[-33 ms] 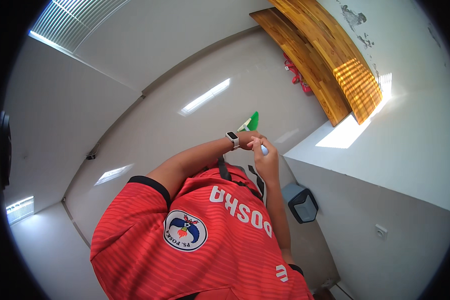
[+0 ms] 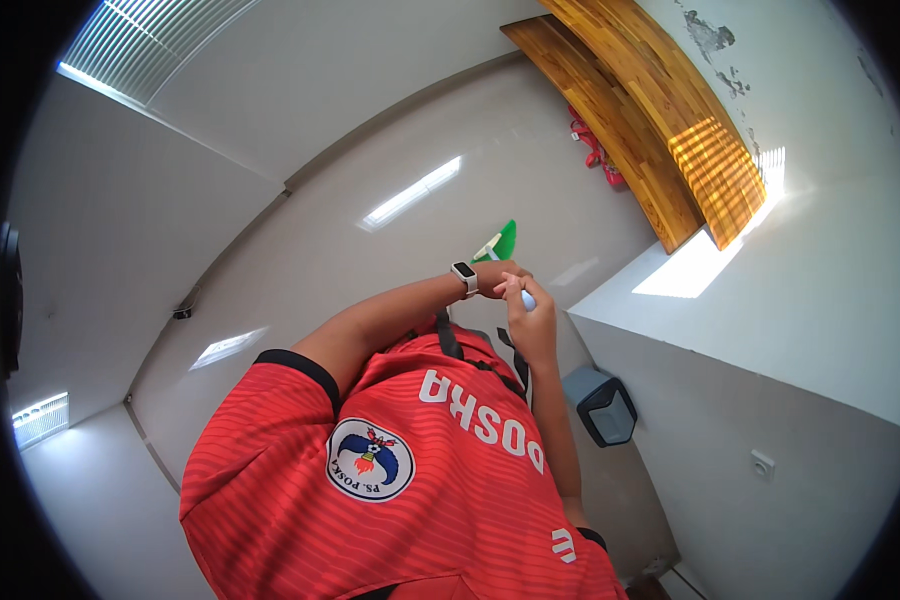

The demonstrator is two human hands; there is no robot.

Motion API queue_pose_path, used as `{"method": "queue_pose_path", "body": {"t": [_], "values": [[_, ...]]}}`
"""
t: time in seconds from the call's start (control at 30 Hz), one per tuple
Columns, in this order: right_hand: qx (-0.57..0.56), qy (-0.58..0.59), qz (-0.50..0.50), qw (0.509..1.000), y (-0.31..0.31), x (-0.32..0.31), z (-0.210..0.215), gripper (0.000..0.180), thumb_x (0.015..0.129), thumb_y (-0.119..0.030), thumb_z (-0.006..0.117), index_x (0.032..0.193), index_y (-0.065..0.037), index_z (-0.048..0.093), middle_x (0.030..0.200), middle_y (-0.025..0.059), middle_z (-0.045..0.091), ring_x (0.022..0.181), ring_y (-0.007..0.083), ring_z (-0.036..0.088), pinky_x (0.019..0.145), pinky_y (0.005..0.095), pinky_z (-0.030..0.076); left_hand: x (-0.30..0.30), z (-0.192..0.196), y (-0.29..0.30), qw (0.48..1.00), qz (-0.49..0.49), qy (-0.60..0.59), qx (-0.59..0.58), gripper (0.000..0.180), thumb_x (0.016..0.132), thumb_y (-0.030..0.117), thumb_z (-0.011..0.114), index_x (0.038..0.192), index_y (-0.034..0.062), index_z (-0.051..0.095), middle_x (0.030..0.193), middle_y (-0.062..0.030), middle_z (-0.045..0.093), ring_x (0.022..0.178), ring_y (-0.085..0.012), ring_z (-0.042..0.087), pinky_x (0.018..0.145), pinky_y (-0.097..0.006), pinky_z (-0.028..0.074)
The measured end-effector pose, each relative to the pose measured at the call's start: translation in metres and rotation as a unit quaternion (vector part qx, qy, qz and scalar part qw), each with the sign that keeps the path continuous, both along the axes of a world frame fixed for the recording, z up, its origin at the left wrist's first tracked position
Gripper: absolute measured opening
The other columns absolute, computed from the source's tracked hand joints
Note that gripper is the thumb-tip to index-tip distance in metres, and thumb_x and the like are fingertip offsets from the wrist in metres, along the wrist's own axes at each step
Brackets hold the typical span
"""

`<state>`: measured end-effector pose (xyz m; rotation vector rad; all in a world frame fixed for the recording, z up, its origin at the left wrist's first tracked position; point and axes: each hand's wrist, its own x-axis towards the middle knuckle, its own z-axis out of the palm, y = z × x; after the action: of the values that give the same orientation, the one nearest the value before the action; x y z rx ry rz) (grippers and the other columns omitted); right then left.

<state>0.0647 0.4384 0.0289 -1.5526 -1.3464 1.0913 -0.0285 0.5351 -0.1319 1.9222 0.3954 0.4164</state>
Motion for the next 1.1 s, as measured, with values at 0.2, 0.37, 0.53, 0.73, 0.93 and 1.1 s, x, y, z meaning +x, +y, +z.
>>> {"method": "queue_pose_path", "body": {"t": [0.2,0.37,0.53,0.73,0.93,1.1], "values": [[-0.002,0.040,0.008,0.999,0.015,-0.020,-0.021,0.028,0.097,-0.018,0.054,0.082,0.005,0.062,0.086,0.0126,0.069,0.106,0.0214,0.063,0.086,0.0305,0.048,-0.029,-0.008,0.031,0.990,-0.006,0.128,0.056,0.012,0.080,0.018,0.062,0.082,0.0064,0.059,0.076,-0.0161,0.067,0.076,-0.0378,0.066,0.066,-0.045,0.051],[0.007,0.042,0.012,0.999,0.040,-0.025,-0.051,0.030,0.099,-0.019,0.053,0.081,0.004,0.060,0.095,0.0135,0.069,0.107,0.0218,0.062,0.091,0.0297,0.045,-0.040,-0.028,0.071,0.969,0.019,0.200,0.142,0.016,0.081,0.020,0.062,0.086,0.0059,0.058,0.078,-0.0167,0.067,0.078,-0.0376,0.066,0.066,-0.046,0.050],[0.042,0.028,-0.007,0.999,0.048,-0.029,-0.048,0.033,0.100,-0.022,0.050,0.083,0.003,0.062,0.100,0.0115,0.069,0.113,0.0184,0.057,0.089,0.0284,0.043,-0.054,-0.014,0.091,0.938,0.040,0.264,0.220,0.015,0.076,0.013,0.064,0.090,0.0073,0.061,0.083,-0.0155,0.067,0.081,-0.0369,0.066,0.070,-0.046,0.052],[0.079,0.100,-0.062,0.990,0.049,-0.017,0.006,0.035,0.099,-0.018,0.047,0.074,0.005,0.055,0.081,0.0078,0.063,0.070,0.0098,0.048,0.080,0.0272,0.044,-0.043,0.062,0.083,0.964,0.052,0.174,0.197,0.014,0.073,0.012,0.065,0.086,0.0081,0.063,0.076,-0.0147,0.066,0.075,-0.0369,0.065,0.066,-0.046,0.050],[0.126,0.203,-0.049,0.970,0.047,-0.019,0.079,0.038,0.098,-0.013,0.046,0.063,0.000,0.040,0.060,0.0015,0.041,0.061,0.0095,0.039,0.068,0.0278,0.041,-0.020,0.106,0.055,0.997,0.011,-0.005,0.074,0.014,0.073,0.014,0.064,0.084,0.0045,0.065,0.072,-0.0166,0.066,0.068,-0.0386,0.062,0.064,-0.043,0.049],[0.026,0.013,-0.052,0.998,0.039,-0.037,0.104,0.040,0.097,-0.020,0.048,0.063,-0.001,0.042,0.057,0.0000,0.037,0.056,0.0083,0.034,0.053,0.0271,0.029,-0.012,0.107,0.017,0.991,-0.020,-0.087,-0.096,0.016,0.076,0.013,0.064,0.088,0.0037,0.064,0.080,-0.0151,0.066,0.074,-0.0327,0.063,0.070,-0.039,0.049]]}}
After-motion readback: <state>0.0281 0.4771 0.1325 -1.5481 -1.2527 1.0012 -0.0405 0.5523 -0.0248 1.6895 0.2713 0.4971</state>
